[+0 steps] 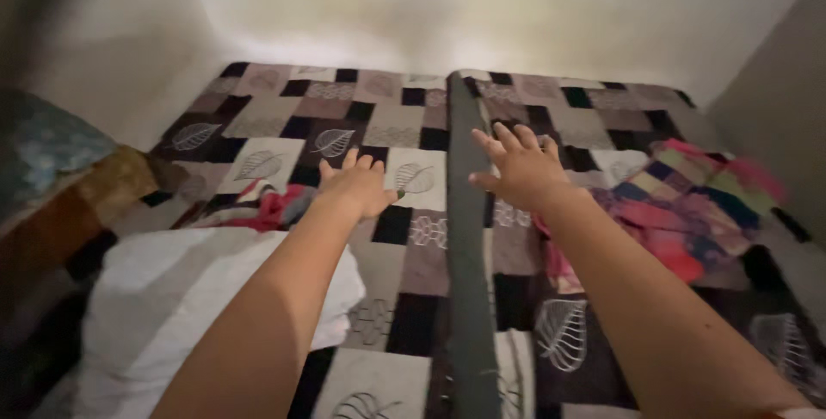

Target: The person moves a series of pillows one by one from a pile onto the adjacent bed surface, including green, maroon, patterned, and yellow pillows, and then handles several items of laundry.

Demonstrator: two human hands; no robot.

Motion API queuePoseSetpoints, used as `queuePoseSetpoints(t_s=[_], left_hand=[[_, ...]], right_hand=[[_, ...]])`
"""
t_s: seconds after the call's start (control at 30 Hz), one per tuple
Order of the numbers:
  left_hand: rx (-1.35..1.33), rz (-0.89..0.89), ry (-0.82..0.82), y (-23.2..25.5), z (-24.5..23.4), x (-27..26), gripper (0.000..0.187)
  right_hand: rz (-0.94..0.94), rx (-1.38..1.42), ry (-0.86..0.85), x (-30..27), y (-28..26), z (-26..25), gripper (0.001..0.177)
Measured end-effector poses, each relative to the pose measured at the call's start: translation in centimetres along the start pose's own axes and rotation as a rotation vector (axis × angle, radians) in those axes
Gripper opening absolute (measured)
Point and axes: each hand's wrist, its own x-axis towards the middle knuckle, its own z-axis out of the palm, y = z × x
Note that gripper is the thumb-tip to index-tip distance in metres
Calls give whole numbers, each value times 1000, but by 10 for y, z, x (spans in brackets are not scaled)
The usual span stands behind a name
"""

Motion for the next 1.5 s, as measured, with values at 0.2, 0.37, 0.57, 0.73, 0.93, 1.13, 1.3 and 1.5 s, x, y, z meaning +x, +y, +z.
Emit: queuePoseSetpoints(t_s=[0.2, 0.37, 0.57, 0.73, 0.93, 1.13, 1.3, 1.5], left_hand=[[-4, 42, -102, 116, -7, -27, 75], [3, 112, -120, 203, -5, -30, 73], [23, 242, -72, 284, -23, -22, 74], [6, 356, -38, 340, -16, -6, 77], [21, 405, -107, 393, 22, 12, 77], [-42, 344, -128, 431, 76, 70, 74], [-84, 211, -260, 466, 121, 123, 66], [-94, 158, -312, 477, 165, 179, 74]], right_hand=[[96, -16, -10, -73, 105, -9, 84], [138, -4, 34, -140, 185, -9, 84], [305, -26, 88, -198, 260, -25, 86], [433, -30, -43, -229, 286, -13, 87], [387, -104, -162, -244, 323, 14, 84], [363, -31, -182, -212, 414, 77, 86], [294, 16, -180, -187, 480, 148, 81], [302, 38, -242, -150, 529, 229, 83]])
